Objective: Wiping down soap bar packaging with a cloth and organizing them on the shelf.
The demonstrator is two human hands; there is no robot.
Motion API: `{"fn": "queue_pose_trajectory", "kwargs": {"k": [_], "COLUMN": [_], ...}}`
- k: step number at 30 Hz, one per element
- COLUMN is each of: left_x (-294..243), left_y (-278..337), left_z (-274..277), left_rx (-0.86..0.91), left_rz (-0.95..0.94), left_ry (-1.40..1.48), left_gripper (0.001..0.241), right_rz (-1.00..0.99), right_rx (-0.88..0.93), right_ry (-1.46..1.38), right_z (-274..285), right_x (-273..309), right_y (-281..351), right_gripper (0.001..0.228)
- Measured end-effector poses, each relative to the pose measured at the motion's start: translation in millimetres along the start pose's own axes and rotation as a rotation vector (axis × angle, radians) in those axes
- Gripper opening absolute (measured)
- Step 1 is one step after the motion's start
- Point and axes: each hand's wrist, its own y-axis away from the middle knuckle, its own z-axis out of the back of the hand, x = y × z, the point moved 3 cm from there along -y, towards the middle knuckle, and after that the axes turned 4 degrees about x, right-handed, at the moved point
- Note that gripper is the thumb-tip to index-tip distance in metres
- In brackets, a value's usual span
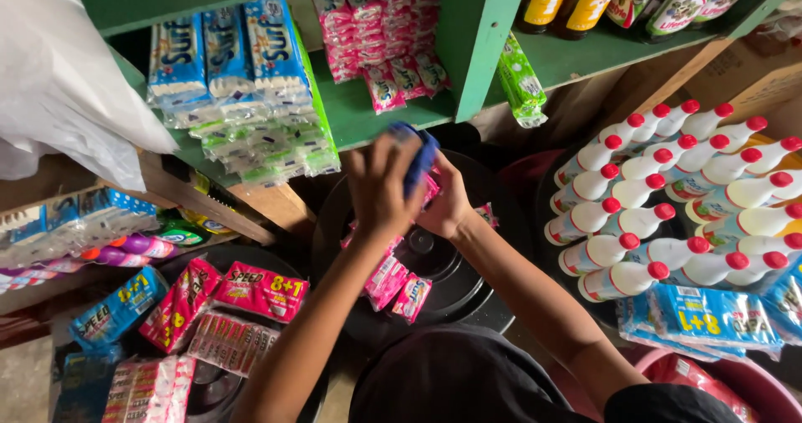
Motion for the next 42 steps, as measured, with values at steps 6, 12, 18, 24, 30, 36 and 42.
{"fn": "queue_pose_trajectory", "kwargs": {"k": [6,12,18,24,30,36,42], "left_x": [-2.1,22.2,18.8,44.5,48.8,64.1,84.1], "left_y": [-3.0,-14.1,14.5,24.4,28.3,52.8,96.3], "left_z": [-1.3,2.4,-3.4,2.5,7.6,-9.5,-16.2], "left_rx": [-0.066,0.03,-0.07,-0.294,-0.458,-0.481,-0.377], "left_rz": [-0.16,0.378,0.422,0.151,0.296,0.937,1.291], "left_ry": [-0.006,0.45,0.763,0.405,0.417,0.688,0.728], "left_gripper": [0.054,0.049,0.042,0.02,0.033,0.024,0.051], "right_rz": [0.106,0.111,0.288,0.113,0.267,1.368,1.512], "right_rx": [0.094,-0.004,-0.302,0.037,0.118,0.057,-0.014], "right_ry": [0.092,0.291,0.5,0.697,0.673,1.448,1.485], "right_z": [-66.5,26.0,23.9,30.4,-13.8,-1.9,-1.3], "right_x": [2.7,9.8,23.7,7.9,-31.6,-24.3,-17.6], "right_y": [42.8,-15.8,-6.5,5.3,41.3,13.5,-31.0], "right_gripper": [0.045,0.054,0.049,0.043,0.031,0.018,0.021]}}
